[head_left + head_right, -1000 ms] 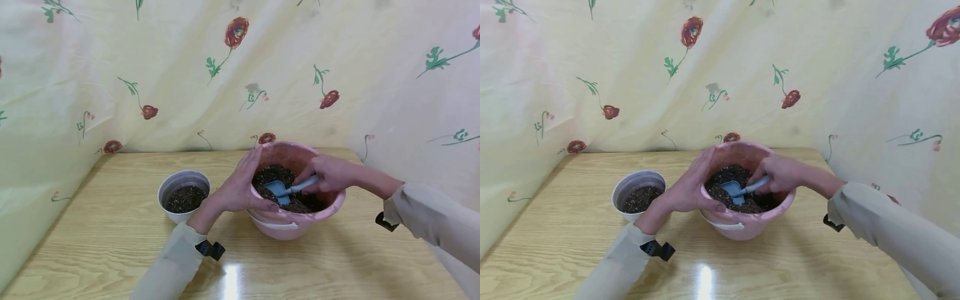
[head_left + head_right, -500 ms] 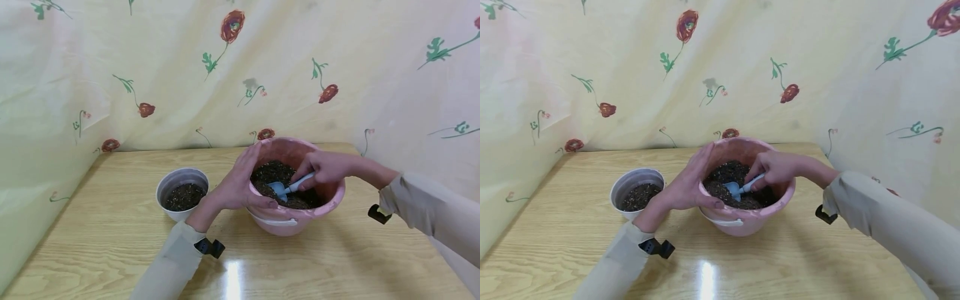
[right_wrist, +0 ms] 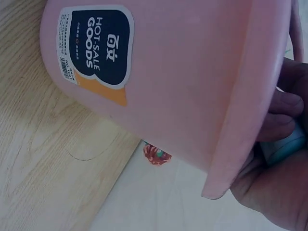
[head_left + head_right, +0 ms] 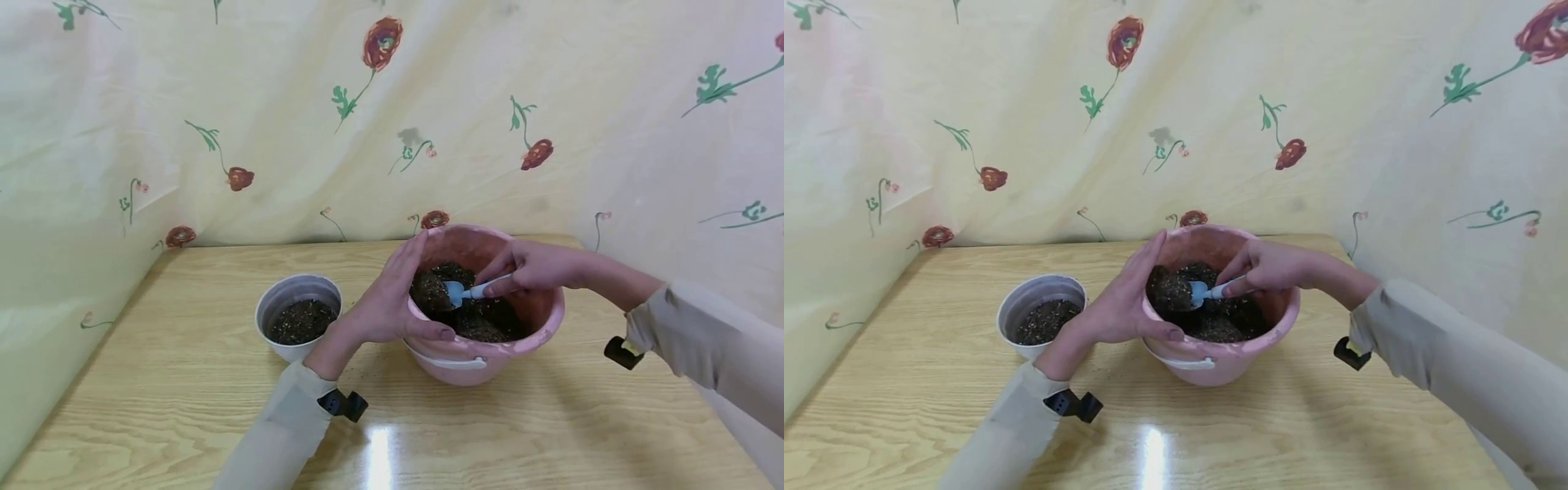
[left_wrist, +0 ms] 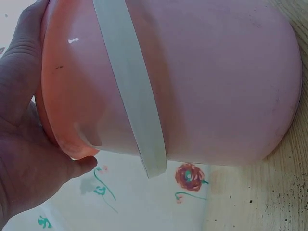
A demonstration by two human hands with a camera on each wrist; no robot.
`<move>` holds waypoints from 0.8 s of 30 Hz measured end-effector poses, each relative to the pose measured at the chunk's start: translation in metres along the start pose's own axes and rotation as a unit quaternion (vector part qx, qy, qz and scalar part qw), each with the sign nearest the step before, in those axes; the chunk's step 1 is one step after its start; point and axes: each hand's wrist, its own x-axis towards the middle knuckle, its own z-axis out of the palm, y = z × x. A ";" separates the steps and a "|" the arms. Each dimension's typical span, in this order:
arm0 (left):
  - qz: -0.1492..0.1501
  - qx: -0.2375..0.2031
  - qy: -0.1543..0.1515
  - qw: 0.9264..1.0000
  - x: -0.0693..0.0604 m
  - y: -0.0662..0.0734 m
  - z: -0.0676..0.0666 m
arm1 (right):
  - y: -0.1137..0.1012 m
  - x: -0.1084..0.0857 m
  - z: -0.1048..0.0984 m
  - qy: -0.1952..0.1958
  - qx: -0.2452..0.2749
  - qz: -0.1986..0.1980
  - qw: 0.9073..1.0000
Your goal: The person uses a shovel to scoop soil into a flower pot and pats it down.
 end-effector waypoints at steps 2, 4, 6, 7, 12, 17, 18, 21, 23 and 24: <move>0.004 -0.001 0.001 1.000 0.000 0.000 0.000 | -0.001 -0.002 0.001 0.006 0.005 0.005 1.000; 0.009 -0.003 0.004 1.000 -0.001 0.000 0.000 | -0.001 -0.005 0.003 0.017 -0.001 0.006 1.000; 0.012 -0.005 0.006 1.000 -0.001 0.000 0.000 | -0.001 -0.007 0.005 0.030 -0.006 0.011 0.999; 0.007 -0.005 0.005 1.000 -0.001 0.000 0.000 | -0.002 -0.009 0.006 0.038 -0.011 0.014 0.999; -0.014 -0.001 -0.001 1.000 -0.002 0.000 -0.001 | -0.005 -0.015 0.010 0.071 -0.036 0.024 0.997; -0.019 -0.003 -0.004 1.000 -0.002 0.000 -0.001 | -0.006 -0.018 0.011 0.083 -0.049 0.023 0.995; -0.021 -0.005 -0.004 1.000 -0.002 0.000 -0.001 | -0.006 -0.019 0.011 0.084 -0.050 0.021 0.995; -0.025 -0.009 -0.006 1.000 -0.001 0.000 -0.001 | -0.006 -0.020 0.011 0.087 -0.048 0.015 0.995; -0.028 -0.013 -0.008 0.999 -0.001 0.000 -0.001 | -0.006 -0.022 0.011 0.090 -0.046 0.011 0.995; -0.029 -0.015 -0.008 0.999 -0.001 0.000 -0.001 | -0.005 -0.022 0.011 0.092 -0.046 0.007 0.995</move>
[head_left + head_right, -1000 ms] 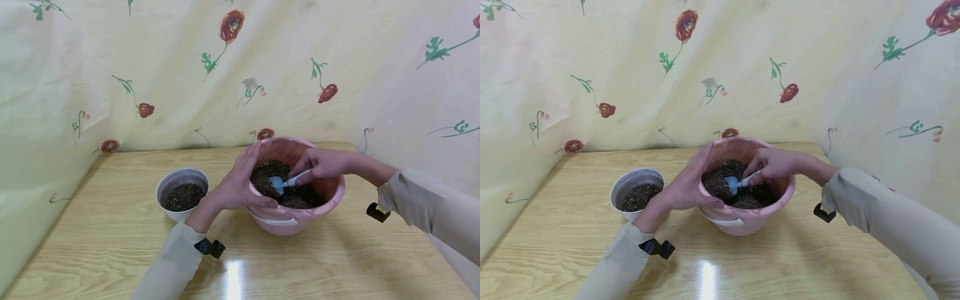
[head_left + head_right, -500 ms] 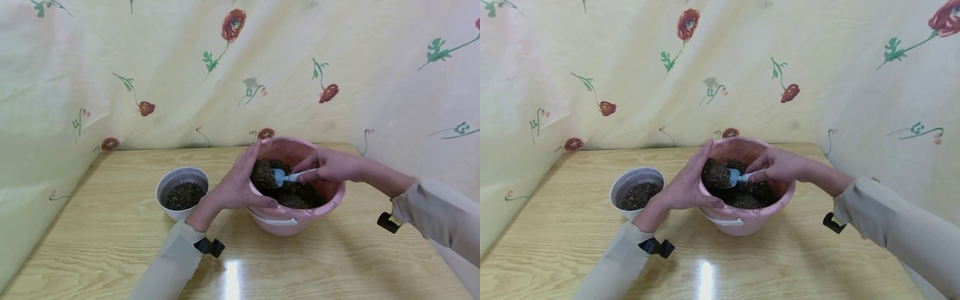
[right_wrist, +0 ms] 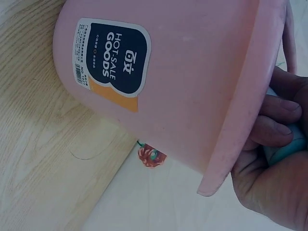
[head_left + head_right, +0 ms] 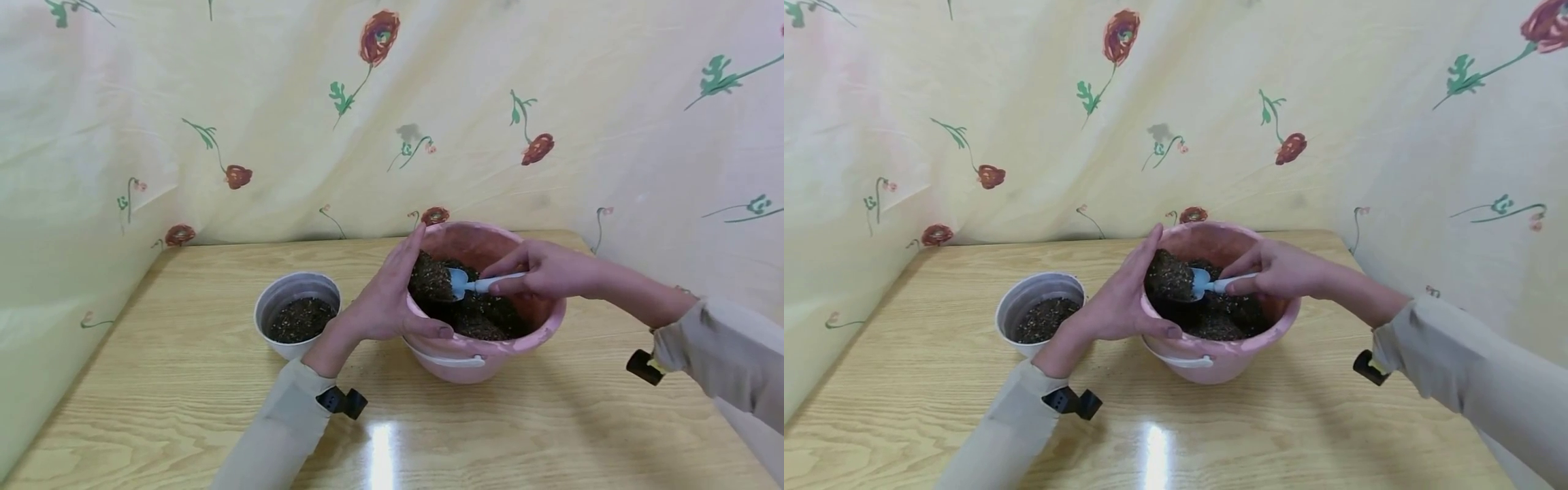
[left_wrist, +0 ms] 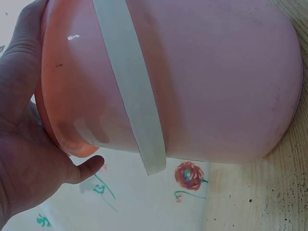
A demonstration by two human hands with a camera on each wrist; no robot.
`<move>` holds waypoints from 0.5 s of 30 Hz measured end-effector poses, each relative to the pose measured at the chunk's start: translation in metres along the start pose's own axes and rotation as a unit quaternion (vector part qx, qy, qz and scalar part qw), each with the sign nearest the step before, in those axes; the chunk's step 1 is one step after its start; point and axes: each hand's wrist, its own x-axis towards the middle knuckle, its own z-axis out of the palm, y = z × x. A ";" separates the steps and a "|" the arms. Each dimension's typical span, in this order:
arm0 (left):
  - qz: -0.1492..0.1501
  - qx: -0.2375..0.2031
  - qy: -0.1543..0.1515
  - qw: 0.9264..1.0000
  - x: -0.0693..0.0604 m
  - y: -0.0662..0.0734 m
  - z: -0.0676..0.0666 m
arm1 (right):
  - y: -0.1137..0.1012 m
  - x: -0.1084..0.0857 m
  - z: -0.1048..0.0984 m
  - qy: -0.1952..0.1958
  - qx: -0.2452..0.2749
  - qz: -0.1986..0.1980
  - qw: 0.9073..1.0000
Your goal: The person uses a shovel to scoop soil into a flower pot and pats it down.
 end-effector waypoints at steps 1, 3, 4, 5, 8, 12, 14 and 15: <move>-0.001 -0.001 0.000 1.000 0.000 0.000 0.000 | -0.001 -0.001 -0.001 0.002 0.000 -0.002 1.000; 0.001 -0.002 0.001 1.000 0.000 0.000 0.000 | -0.001 -0.003 -0.002 0.008 -0.003 -0.008 1.000; 0.004 -0.003 0.002 1.000 0.001 0.000 0.000 | -0.001 -0.005 -0.002 0.011 -0.005 -0.009 1.000; 0.010 -0.002 0.004 1.000 0.001 0.000 0.000 | -0.001 -0.006 -0.002 0.015 -0.004 -0.009 1.000; 0.048 -0.001 0.015 0.999 0.002 -0.001 0.001 | -0.001 -0.011 -0.002 0.029 0.005 -0.001 1.000; 0.147 -0.004 0.041 0.988 0.005 -0.006 0.002 | 0.004 -0.017 -0.002 0.041 0.037 0.007 0.998; 0.180 -0.007 0.048 0.982 0.006 -0.007 0.002 | 0.007 -0.020 -0.002 0.046 0.048 0.008 0.998; 0.195 -0.011 0.051 0.980 0.007 -0.008 0.003 | 0.007 -0.021 -0.002 0.048 0.051 0.008 0.997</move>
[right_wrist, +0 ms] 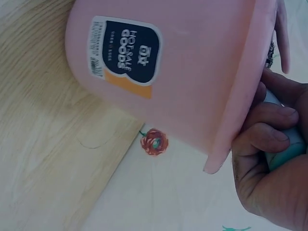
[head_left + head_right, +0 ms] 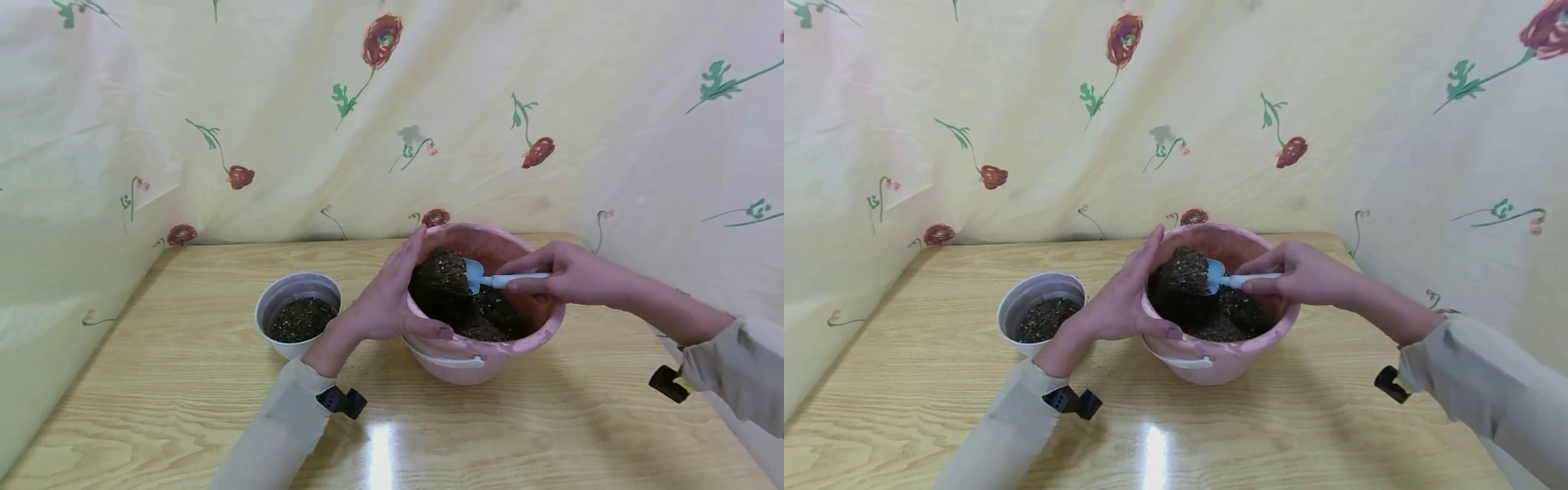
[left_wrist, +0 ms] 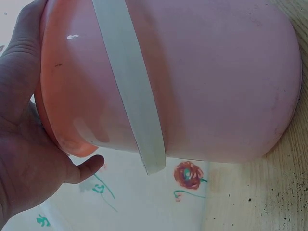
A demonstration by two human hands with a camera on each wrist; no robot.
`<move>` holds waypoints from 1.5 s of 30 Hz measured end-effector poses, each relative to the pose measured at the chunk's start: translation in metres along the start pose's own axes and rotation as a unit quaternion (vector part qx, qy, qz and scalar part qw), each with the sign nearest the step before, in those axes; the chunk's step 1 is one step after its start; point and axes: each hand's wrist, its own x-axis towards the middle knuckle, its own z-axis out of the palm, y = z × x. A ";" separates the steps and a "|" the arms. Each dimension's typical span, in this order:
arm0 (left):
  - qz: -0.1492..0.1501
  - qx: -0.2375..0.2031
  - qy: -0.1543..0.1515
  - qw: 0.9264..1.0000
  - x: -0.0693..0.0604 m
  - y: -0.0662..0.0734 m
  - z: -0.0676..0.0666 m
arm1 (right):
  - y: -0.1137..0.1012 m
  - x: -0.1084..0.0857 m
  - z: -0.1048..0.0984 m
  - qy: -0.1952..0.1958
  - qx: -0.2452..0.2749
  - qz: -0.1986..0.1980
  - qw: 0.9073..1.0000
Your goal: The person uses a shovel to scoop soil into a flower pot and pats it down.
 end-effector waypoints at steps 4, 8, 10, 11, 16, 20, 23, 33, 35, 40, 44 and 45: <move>-0.003 -0.015 -0.002 1.000 0.000 0.001 0.001 | 0.001 -0.005 0.001 0.018 -0.002 -0.001 1.000; -0.016 -0.011 -0.005 1.000 0.000 0.002 0.001 | 0.004 -0.009 0.002 0.034 0.006 -0.005 0.999; -0.032 -0.004 -0.008 0.999 0.000 0.003 0.000 | 0.006 -0.010 0.003 0.042 0.014 -0.016 0.999; -0.044 -0.002 -0.010 0.999 0.000 0.004 -0.001 | 0.007 -0.011 0.004 0.047 0.017 -0.023 0.999; -0.143 -0.005 -0.031 0.989 -0.002 0.009 -0.002 | 0.013 -0.013 0.008 0.068 0.033 -0.073 0.994; -0.159 -0.014 -0.039 0.986 -0.001 0.010 -0.001 | 0.016 -0.014 0.009 0.075 0.042 -0.086 0.993; -0.151 -0.027 -0.036 0.987 -0.002 0.009 -0.001 | 0.017 -0.013 0.008 0.075 0.041 -0.083 0.993; -0.164 -0.012 -0.036 0.986 -0.003 0.009 -0.001 | 0.017 -0.013 0.007 0.067 0.052 -0.079 0.993; -0.166 -0.009 -0.036 0.985 -0.002 0.008 -0.001 | 0.017 -0.013 0.007 0.068 0.050 -0.085 0.993; -0.152 -0.013 -0.032 0.988 -0.001 0.008 -0.001 | 0.016 -0.012 0.006 0.074 0.041 -0.087 0.993; -0.157 -0.039 -0.032 0.986 -0.001 0.009 -0.005 | 0.013 -0.011 0.005 0.075 0.036 -0.076 0.994; -0.157 -0.045 -0.031 0.986 -0.001 0.010 -0.006 | 0.012 -0.010 0.004 0.075 0.034 -0.076 0.994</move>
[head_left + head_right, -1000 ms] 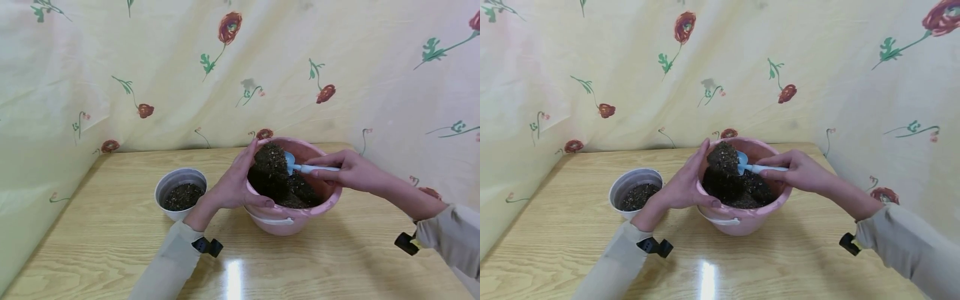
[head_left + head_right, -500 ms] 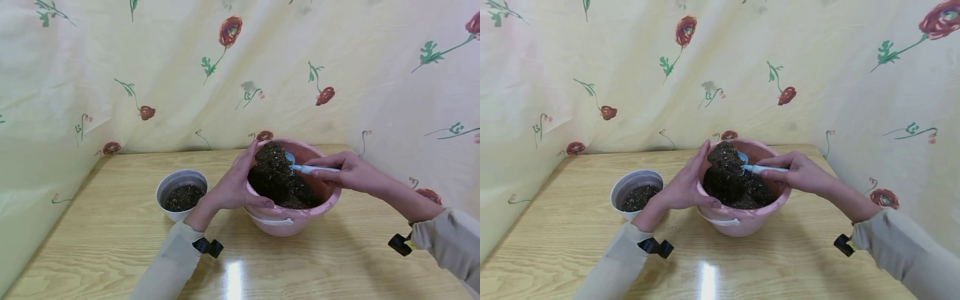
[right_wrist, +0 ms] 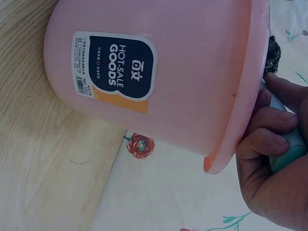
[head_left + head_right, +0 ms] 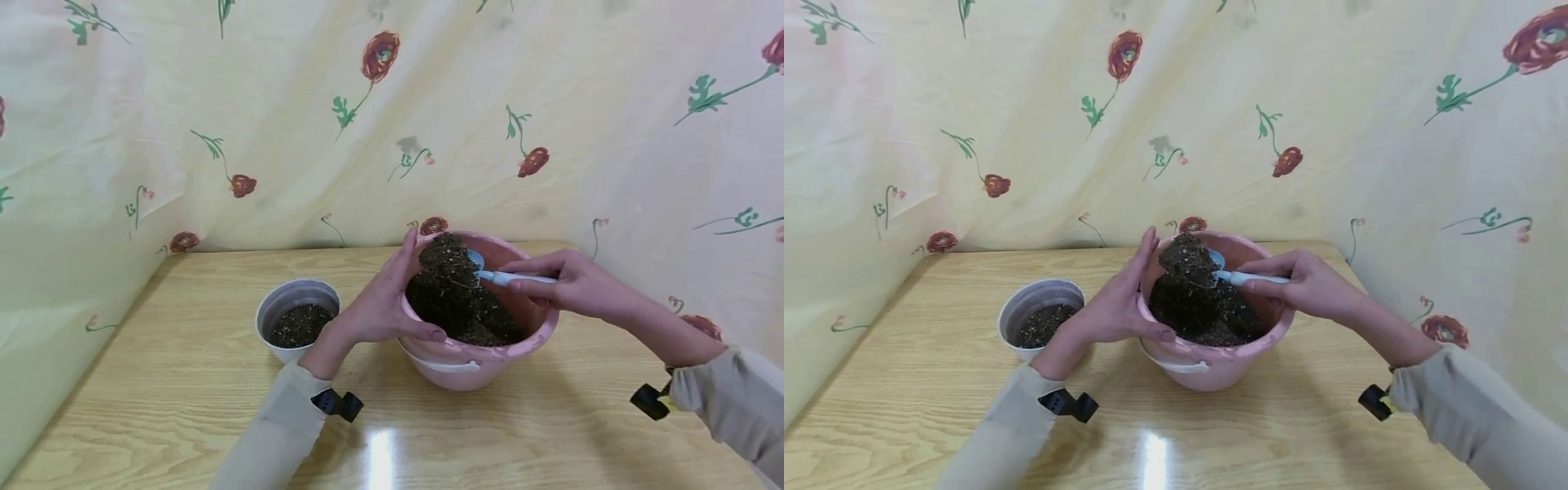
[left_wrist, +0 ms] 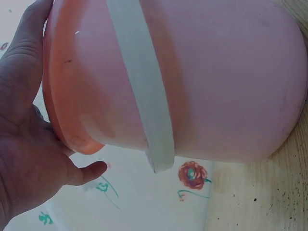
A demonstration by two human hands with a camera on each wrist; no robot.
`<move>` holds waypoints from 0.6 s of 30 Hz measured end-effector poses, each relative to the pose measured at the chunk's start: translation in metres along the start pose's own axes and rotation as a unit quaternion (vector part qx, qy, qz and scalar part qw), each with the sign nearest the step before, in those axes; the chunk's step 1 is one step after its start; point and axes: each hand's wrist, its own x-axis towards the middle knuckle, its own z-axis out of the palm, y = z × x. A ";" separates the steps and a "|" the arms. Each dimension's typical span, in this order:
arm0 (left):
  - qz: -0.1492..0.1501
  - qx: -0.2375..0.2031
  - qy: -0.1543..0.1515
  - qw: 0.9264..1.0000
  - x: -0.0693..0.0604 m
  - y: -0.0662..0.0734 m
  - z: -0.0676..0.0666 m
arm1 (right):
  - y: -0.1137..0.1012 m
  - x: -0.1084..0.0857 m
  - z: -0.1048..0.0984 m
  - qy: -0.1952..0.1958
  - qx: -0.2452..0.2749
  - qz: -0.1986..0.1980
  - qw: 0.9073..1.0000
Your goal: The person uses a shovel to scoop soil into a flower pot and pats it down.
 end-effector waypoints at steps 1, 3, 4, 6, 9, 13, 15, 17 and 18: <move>-0.003 -0.004 0.000 1.000 -0.001 0.000 -0.001 | -0.001 0.001 0.000 -0.001 -0.001 0.000 1.000; -0.018 0.004 0.003 1.000 -0.003 0.000 -0.004 | -0.004 0.003 -0.001 -0.007 0.001 -0.002 1.000; -0.028 0.017 0.006 0.999 -0.005 0.000 -0.006 | -0.006 0.004 -0.002 -0.009 0.002 -0.002 1.000; -0.045 0.033 0.011 0.998 -0.008 0.001 -0.010 | -0.012 0.007 -0.003 -0.011 -0.002 -0.001 1.000; -0.069 0.056 0.019 0.996 -0.014 0.001 -0.018 | -0.020 0.012 -0.005 -0.016 -0.005 0.001 1.000; -0.084 0.069 0.029 0.994 -0.022 0.000 -0.027 | -0.030 0.019 -0.007 -0.023 -0.010 0.006 1.000; -0.088 0.074 0.034 0.993 -0.026 0.000 -0.032 | -0.035 0.022 -0.008 -0.025 -0.016 0.011 0.999; -0.084 0.079 0.040 0.992 -0.031 -0.002 -0.036 | -0.041 0.024 -0.007 -0.028 -0.024 0.020 0.999; -0.084 0.077 0.042 0.993 -0.033 -0.003 -0.038 | -0.043 0.026 -0.007 -0.030 -0.028 0.021 0.999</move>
